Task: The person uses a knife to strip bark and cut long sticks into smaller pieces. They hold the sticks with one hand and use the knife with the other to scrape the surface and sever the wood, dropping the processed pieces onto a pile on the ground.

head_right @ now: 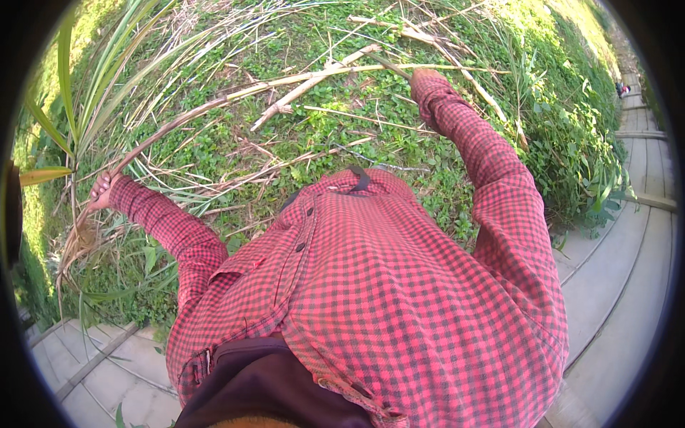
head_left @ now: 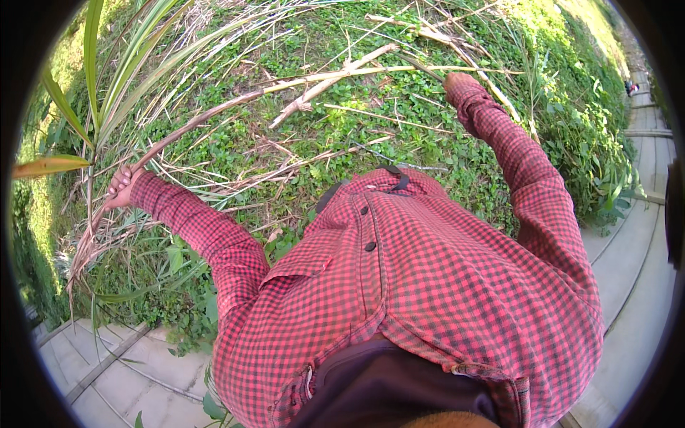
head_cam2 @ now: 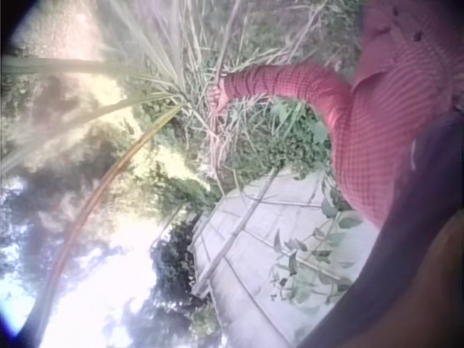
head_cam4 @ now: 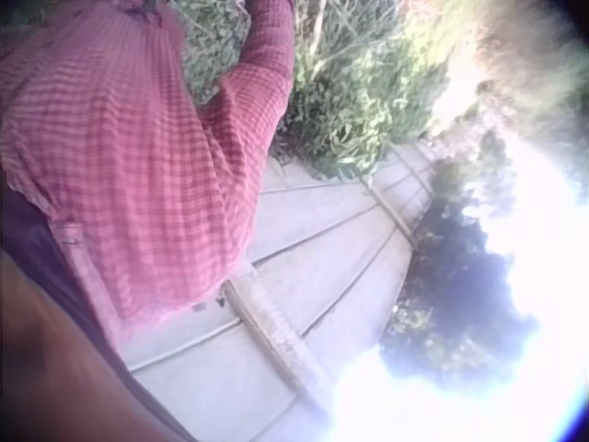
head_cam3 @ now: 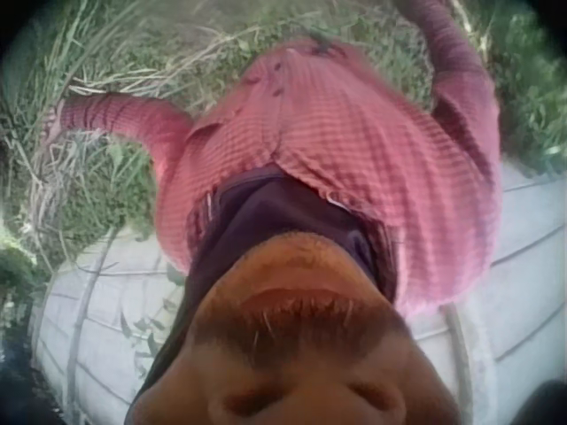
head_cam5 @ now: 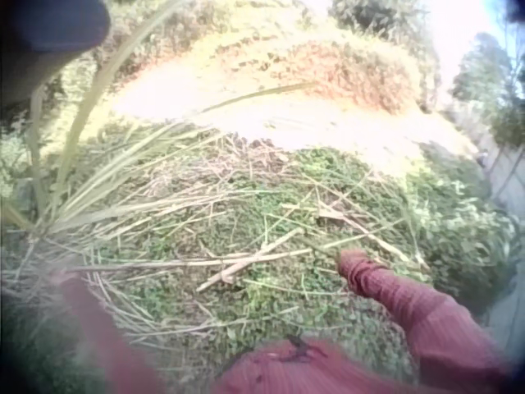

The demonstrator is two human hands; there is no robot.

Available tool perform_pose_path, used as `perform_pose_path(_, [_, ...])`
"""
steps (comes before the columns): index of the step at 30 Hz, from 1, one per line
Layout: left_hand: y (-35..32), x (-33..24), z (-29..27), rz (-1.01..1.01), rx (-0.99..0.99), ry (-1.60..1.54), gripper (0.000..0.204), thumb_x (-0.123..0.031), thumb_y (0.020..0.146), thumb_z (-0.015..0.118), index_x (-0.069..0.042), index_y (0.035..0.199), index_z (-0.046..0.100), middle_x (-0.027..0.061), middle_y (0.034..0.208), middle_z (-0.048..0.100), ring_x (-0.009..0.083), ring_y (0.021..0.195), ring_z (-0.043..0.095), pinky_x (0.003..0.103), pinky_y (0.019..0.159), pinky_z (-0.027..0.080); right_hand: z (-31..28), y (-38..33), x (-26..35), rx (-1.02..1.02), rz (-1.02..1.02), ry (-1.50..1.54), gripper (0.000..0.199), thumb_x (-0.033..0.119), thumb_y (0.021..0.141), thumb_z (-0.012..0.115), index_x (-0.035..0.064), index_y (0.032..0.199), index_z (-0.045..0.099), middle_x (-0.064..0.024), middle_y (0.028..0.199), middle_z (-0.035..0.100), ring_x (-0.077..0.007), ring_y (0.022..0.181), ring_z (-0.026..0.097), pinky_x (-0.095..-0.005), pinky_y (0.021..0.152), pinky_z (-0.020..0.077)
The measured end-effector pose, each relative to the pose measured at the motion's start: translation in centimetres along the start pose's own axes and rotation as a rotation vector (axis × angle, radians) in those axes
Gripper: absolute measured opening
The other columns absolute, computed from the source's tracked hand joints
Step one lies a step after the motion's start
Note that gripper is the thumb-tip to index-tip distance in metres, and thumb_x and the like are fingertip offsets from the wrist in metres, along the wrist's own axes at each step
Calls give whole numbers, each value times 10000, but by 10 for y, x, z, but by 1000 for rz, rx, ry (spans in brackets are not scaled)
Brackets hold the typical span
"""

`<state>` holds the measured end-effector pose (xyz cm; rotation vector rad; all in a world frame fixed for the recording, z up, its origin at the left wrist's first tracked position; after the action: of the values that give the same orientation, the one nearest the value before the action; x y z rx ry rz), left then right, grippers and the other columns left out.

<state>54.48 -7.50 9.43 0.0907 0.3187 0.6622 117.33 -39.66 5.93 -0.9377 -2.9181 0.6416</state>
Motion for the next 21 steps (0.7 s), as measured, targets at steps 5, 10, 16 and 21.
perform_pose_path(5, [-9,19,16,-109,24,-25,632,-670,852,234,-159,510,377,-62,373,272,75,289,249,219,277,217,8,-32,6,-56,-157,186,233,207,827,525,47,992,558,-182,889,627,-334,857,614,-436,747,490])
perform_pose_path(10, [-6,25,25,-94,116,-55,581,-627,861,284,-170,507,343,-59,378,248,75,296,228,232,295,210,-25,-63,36,-86,-139,221,262,196,810,545,56,1032,536,-192,829,620,-345,803,612,-441,710,493])
perform_pose_path(16, [23,39,15,-77,-194,-18,519,-572,848,367,-170,520,333,-51,394,253,85,298,232,236,310,220,-58,-96,120,-140,-541,276,175,127,801,535,50,958,535,-133,746,606,-292,686,618,-403,627,516])
perform_pose_path(21, [14,46,22,-125,-101,180,531,-590,845,360,-162,529,358,-51,395,254,86,296,237,238,305,220,-21,-51,50,148,-93,197,235,173,801,536,53,989,610,-171,905,630,-309,822,621,-407,735,510])
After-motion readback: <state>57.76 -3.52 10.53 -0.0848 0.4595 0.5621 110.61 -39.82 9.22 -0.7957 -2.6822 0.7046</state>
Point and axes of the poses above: each hand's wrist, its own y-axis towards the middle knuckle, its own z-axis out of the palm, x = y × z, the point moved 3 cm from there along y, towards the middle knuckle
